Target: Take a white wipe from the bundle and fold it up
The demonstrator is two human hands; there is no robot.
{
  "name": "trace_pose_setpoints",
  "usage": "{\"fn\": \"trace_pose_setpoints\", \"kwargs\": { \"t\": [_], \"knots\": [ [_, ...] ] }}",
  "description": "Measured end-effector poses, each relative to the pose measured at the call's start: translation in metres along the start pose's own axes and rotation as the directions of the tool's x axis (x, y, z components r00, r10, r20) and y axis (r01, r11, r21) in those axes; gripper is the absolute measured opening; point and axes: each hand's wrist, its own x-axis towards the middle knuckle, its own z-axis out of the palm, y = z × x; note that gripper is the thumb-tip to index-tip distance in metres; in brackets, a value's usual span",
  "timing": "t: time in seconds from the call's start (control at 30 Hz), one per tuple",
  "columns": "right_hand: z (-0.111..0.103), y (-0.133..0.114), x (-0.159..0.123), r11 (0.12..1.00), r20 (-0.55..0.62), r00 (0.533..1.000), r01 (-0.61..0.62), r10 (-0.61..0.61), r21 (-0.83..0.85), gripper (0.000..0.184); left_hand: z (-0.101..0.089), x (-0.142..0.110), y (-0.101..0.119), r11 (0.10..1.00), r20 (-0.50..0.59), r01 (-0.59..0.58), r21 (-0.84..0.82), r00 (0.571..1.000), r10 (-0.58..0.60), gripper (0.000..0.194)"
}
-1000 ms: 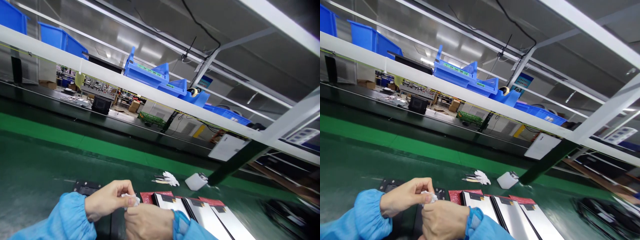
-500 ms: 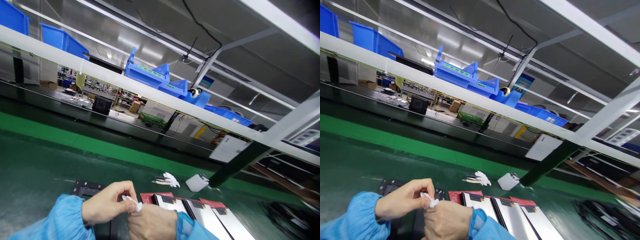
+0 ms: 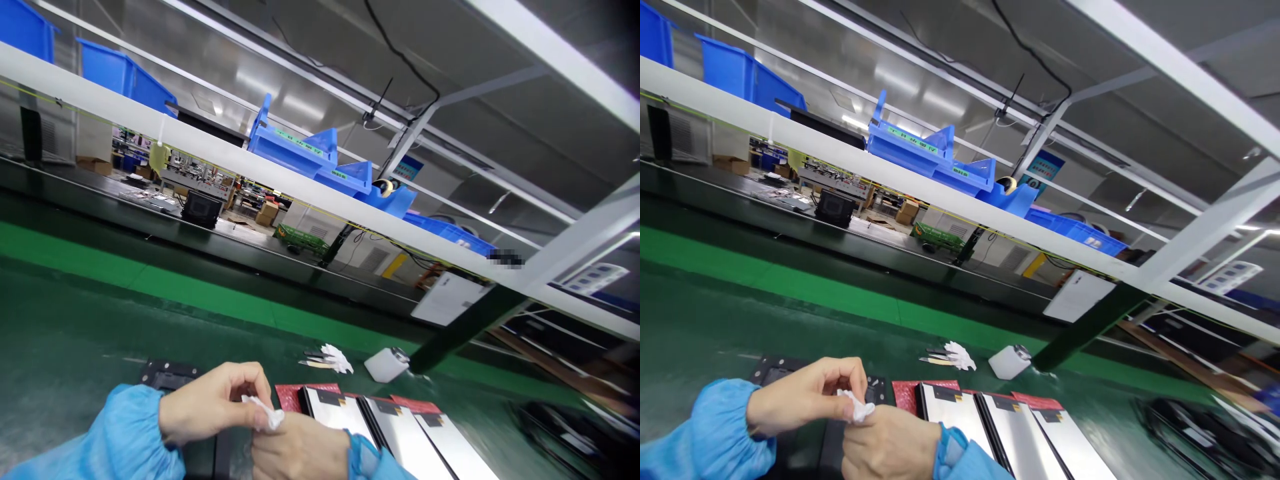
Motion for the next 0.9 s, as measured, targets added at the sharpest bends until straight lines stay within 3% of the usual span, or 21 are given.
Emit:
{"fn": "trace_pose_setpoints", "kwargs": {
  "t": [0.1,0.17,0.37,0.47,0.53,0.77,0.9],
  "knots": [
    [0.004,-0.002,0.000,1.000,-0.019,1.000,-0.009,0.010,0.011,0.033,0.002,-0.003,0.005,0.972,-0.022,-0.060,0.227,0.998,0.067,0.015],
    [0.008,-0.003,0.000,1.000,0.010,1.000,0.006,-0.006,0.011,0.032,0.004,-0.003,0.004,0.967,-0.029,-0.042,0.251,0.998,0.051,0.014],
    [0.008,-0.004,0.002,0.996,0.101,0.993,0.069,-0.064,-0.051,0.020,0.006,0.002,-0.017,0.994,-0.030,0.094,-0.057,0.995,-0.096,0.026],
    [0.001,-0.005,0.002,0.998,0.081,0.996,0.044,-0.040,-0.053,0.015,0.005,0.004,-0.021,0.963,-0.018,0.092,-0.255,0.995,-0.100,0.033],
    [-0.004,-0.005,0.002,0.998,0.069,0.998,0.007,-0.003,-0.066,0.018,0.003,0.004,-0.019,0.956,-0.017,0.077,-0.283,0.996,-0.085,0.035],
    [0.004,-0.008,-0.002,0.997,0.028,0.999,-0.044,0.046,-0.070,0.029,0.003,-0.004,0.003,0.999,-0.020,0.030,0.044,0.999,-0.029,0.026],
    [0.013,-0.011,-0.006,0.994,0.017,0.996,-0.085,0.086,-0.068,0.035,0.010,-0.007,0.011,0.933,-0.091,-0.032,0.358,0.993,0.069,0.012]
  ]
}}
